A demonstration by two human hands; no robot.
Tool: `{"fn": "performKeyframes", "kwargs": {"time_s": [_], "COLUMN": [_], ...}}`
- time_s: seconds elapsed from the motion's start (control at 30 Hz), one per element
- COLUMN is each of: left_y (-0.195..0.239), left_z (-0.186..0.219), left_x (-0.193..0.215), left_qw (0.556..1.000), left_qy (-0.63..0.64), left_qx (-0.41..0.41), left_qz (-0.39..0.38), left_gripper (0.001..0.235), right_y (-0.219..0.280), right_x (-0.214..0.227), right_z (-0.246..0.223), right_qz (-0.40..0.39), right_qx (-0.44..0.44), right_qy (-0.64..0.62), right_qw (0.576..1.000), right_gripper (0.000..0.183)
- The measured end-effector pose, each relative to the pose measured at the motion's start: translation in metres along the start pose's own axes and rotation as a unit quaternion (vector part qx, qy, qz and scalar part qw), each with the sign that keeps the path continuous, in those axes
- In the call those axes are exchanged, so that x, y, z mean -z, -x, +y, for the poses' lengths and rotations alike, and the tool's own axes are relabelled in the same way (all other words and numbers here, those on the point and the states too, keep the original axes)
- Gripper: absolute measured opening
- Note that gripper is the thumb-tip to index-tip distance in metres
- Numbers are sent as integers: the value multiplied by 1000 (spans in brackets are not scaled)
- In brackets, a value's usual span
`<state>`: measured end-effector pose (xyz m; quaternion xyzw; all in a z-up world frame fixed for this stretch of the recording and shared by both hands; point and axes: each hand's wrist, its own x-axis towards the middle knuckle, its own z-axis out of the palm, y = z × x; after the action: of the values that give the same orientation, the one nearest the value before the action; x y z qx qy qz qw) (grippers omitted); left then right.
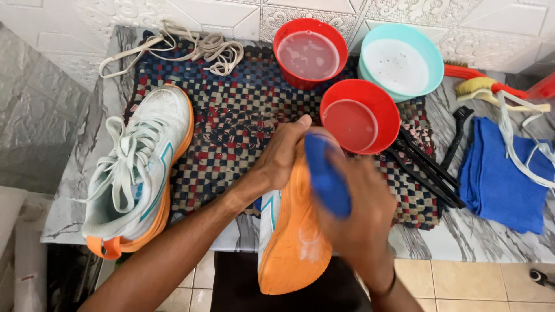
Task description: The person scrubs the sole of a white and orange sneaker with a brush dipped in soapy water, then wipes it with a blue cloth. They repeat this process multiple times, focusing on the bottom of the shoe.
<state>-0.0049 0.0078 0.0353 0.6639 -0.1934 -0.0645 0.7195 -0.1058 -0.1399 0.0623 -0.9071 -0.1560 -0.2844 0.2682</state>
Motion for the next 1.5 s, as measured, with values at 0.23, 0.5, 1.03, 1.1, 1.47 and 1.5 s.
{"fn": "performKeyframes", "kwargs": {"time_s": [0.23,0.5,1.03,1.1,1.47,1.5], "left_y": [2,1,0,0,2,2], "left_z": [9,3,0,2,10,10], "left_x": [1,0,-1,2,3,3], "left_qw": [998,998,998,998,997,997], "left_qy": [1,38,-13,43,-17,-18], "left_qx": [4,34,-27,22,-25,-27], "left_qz": [-60,-32,-56,-39,-73,-74], "left_gripper": [73,62,69,71,77,77], "right_y": [66,-15,43,40,81,84], "right_x": [10,7,8,9,49,51], "right_z": [11,6,3,-7,24,30], "right_qz": [-84,20,22,30,-15,-13], "right_qx": [75,19,1,21,-54,-53], "right_qy": [-63,-18,16,-24,13,14], "right_qw": [992,999,1000,999,998,998], "right_gripper": [40,32,40,35,40,40]}}
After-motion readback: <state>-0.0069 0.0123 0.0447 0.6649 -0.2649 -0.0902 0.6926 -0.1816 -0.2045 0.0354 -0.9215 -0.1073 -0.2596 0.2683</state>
